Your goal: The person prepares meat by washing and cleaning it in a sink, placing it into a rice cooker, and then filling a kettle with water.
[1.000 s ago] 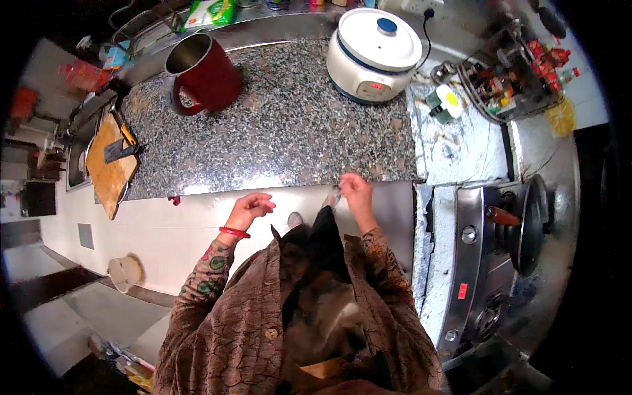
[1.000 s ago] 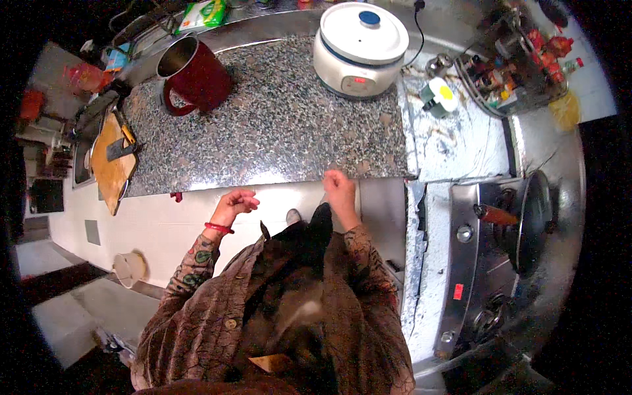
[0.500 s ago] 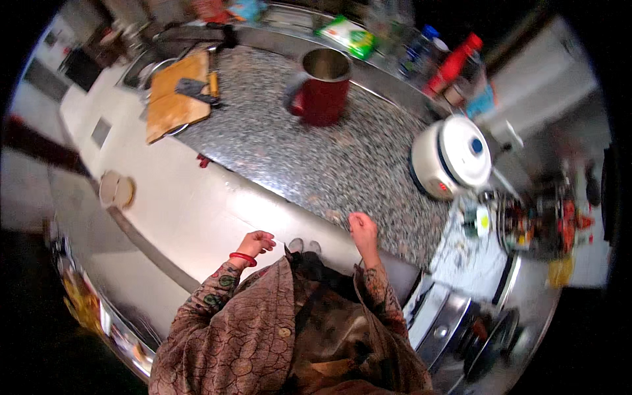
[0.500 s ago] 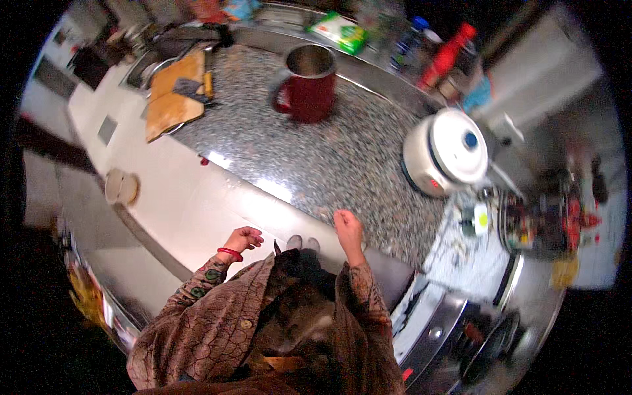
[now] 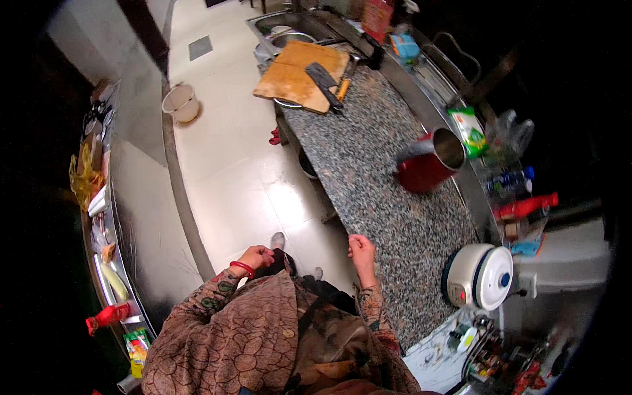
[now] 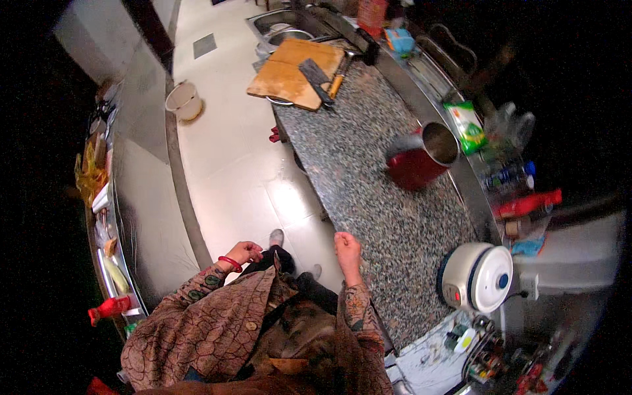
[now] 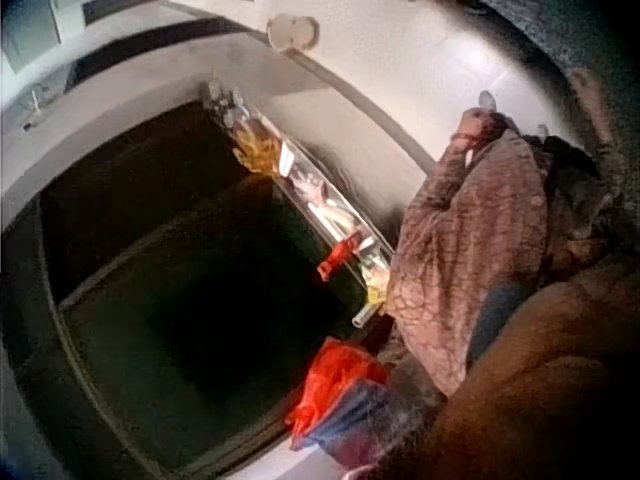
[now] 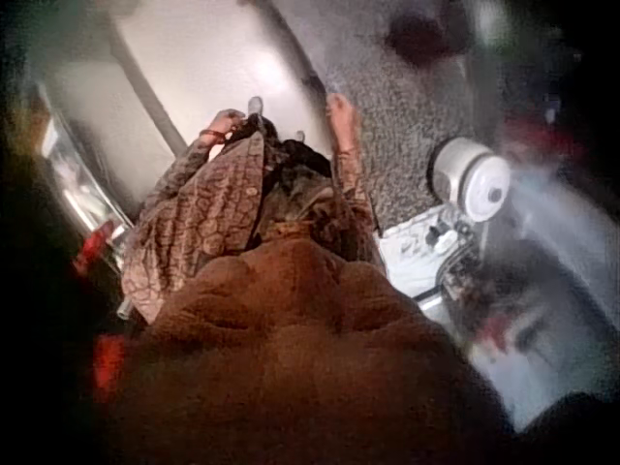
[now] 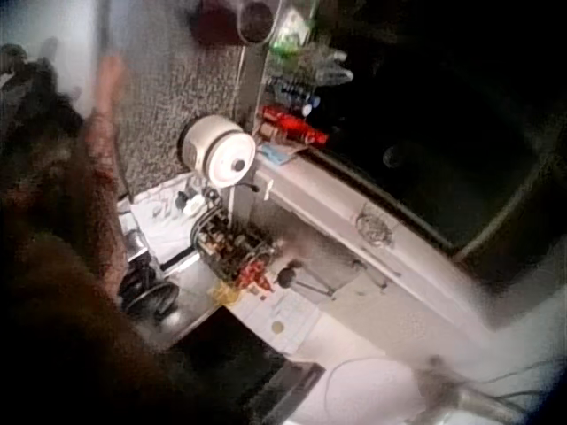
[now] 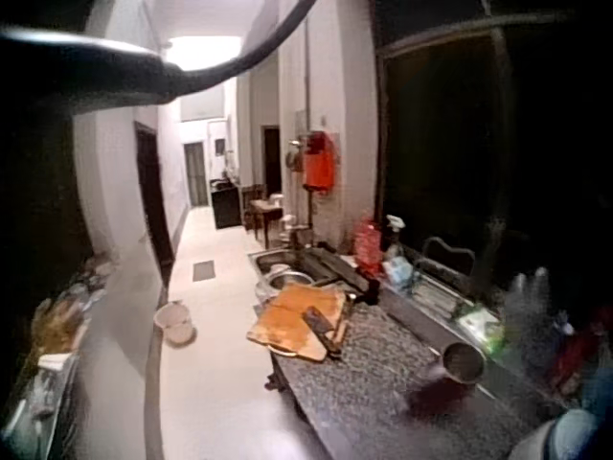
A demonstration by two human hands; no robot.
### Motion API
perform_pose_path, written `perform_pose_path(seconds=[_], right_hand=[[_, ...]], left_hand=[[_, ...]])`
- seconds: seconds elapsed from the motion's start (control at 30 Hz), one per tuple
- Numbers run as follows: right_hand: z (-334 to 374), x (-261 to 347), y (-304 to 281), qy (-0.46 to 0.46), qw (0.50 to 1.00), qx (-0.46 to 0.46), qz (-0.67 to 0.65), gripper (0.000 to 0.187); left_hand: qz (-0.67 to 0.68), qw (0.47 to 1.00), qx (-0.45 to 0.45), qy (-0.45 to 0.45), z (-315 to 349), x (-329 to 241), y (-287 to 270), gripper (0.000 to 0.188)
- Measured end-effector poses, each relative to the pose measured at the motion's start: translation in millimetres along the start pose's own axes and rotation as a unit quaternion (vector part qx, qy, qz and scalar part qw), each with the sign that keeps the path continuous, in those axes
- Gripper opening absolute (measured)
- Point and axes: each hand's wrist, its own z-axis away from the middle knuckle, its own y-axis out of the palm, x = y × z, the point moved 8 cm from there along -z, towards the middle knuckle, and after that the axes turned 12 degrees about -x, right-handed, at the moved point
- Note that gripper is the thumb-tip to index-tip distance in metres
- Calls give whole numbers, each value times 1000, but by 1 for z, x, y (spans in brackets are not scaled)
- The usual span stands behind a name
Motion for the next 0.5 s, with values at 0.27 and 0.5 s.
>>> perform_pose_path(seconds=[0.27, 0.5], right_hand=[[-30, 37, 125, -23, 995, 78, 49, 14], [-50, 87, 253, -49, 982, 90, 158, 15]], left_hand=[[106, 992, -61, 12, -32, 12, -124, 22], [99, 978, -181, 18, -65, 9, -300, 24]])
